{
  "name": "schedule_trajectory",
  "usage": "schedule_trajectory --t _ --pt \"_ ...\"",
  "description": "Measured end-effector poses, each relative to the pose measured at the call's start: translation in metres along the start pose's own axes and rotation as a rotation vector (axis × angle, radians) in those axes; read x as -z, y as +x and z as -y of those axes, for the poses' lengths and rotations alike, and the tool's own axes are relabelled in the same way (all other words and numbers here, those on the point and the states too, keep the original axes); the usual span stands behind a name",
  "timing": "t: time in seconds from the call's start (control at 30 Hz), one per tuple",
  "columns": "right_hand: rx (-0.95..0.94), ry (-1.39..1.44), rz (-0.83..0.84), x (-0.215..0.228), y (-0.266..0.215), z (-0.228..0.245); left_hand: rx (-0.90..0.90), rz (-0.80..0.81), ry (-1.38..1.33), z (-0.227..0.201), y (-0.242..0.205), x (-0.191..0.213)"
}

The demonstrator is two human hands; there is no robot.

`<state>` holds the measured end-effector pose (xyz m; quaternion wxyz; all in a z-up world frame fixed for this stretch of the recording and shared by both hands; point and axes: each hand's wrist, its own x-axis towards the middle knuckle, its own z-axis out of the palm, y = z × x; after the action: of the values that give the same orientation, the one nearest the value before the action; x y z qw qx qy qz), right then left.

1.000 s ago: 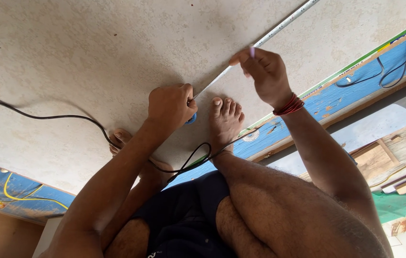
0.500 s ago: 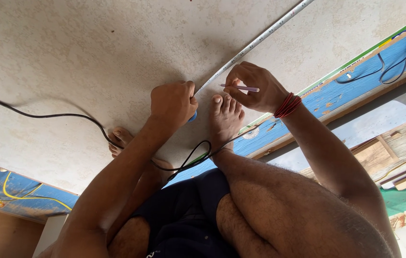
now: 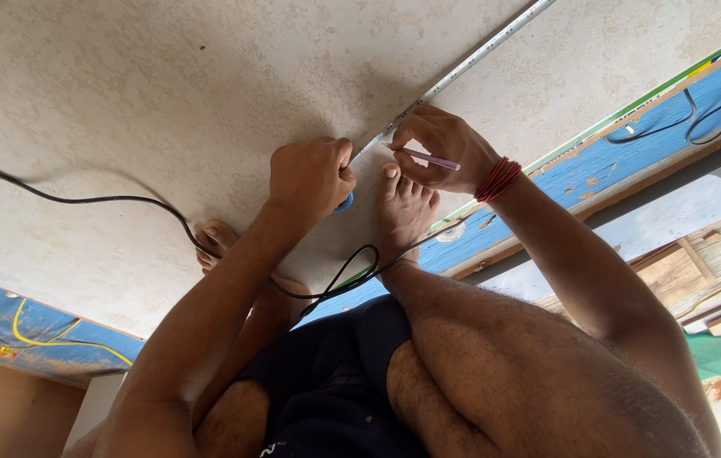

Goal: The recorder disassembles a circular saw, uses a screwdriver to adjust or repair it, then tests it on a board, and finally takes measurements.

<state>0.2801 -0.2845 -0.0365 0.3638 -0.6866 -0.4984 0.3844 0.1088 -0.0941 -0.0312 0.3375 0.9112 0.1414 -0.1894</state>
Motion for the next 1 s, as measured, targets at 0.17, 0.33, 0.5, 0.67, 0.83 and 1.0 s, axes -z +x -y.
schedule_trajectory --t 0.17,0.33,0.5,0.67,0.83,1.0 --pt "0.021 -0.003 -0.023 -0.0024 0.0009 -0.0031 0.014 0.041 0.008 -0.0011 0.0014 0.0005" --pt "0.01 -0.006 -0.017 -0.0018 0.0019 -0.0047 0.021 0.052 0.008 0.0005 0.0023 0.0002" --pt "-0.013 0.012 0.005 -0.0007 0.0039 -0.0037 0.005 0.044 0.018 0.0008 0.0023 0.0009" --pt "0.015 0.007 0.009 0.0023 0.0041 -0.0027 0.001 0.045 0.016 0.0016 0.0022 0.0001" --pt "-0.004 0.017 0.011 -0.0008 0.0012 -0.0071 0.004 0.057 0.016 0.0016 0.0038 0.001" --pt "-0.001 0.008 0.015 0.0021 0.0044 -0.0025 0.0 0.066 0.022 0.0015 0.0041 0.0003"
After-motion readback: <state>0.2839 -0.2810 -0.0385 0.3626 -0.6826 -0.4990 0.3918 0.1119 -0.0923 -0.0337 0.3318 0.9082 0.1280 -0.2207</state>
